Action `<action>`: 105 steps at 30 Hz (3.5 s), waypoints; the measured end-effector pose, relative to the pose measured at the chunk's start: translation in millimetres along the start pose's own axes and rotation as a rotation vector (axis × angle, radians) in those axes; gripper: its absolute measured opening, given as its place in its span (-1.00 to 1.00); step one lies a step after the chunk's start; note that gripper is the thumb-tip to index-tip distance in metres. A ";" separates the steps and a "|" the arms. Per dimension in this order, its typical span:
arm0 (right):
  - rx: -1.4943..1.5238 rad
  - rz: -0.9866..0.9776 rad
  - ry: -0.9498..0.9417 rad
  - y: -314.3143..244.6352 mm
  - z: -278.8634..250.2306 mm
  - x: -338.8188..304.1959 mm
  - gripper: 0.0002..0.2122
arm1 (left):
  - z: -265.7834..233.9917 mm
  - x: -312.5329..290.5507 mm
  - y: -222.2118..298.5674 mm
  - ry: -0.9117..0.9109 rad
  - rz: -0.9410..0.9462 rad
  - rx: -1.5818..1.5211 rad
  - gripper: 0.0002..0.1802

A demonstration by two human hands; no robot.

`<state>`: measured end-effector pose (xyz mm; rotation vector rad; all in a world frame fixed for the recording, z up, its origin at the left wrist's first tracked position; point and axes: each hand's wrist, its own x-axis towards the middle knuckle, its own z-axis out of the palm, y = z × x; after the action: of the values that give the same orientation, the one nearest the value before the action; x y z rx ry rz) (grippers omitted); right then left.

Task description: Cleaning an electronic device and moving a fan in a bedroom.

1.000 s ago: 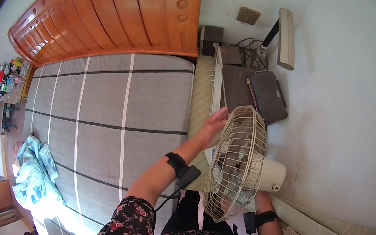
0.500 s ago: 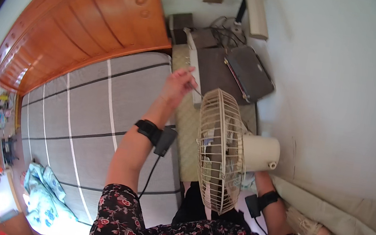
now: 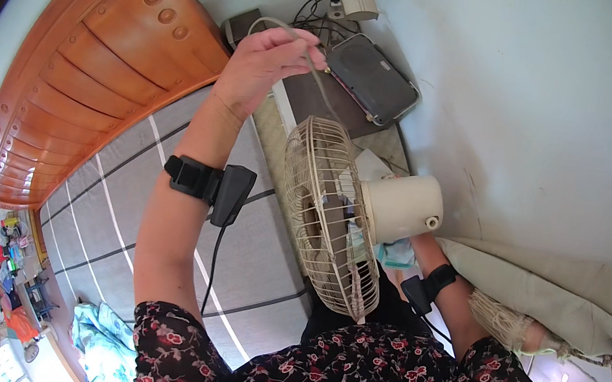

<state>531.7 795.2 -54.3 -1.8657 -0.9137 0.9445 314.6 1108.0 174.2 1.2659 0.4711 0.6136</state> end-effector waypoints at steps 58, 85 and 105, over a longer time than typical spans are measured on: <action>-0.829 -0.426 -0.859 -39.3 -48.0 -198.5 -0.56 | 227.9 -294.1 -247.3 -0.203 0.013 1.231 -0.93; 0.380 0.165 -0.442 -38.5 -17.0 -177.7 -0.71 | 218.0 -311.2 -211.3 0.138 -0.424 -0.361 -0.47; -0.095 0.195 0.099 -84.4 -44.7 -65.0 -0.87 | 183.4 -366.2 -176.2 0.261 -0.226 -0.496 -0.59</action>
<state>521.7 756.9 54.3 -2.0932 -0.7378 0.9283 185.4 701.1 45.8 0.6547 0.6226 0.6564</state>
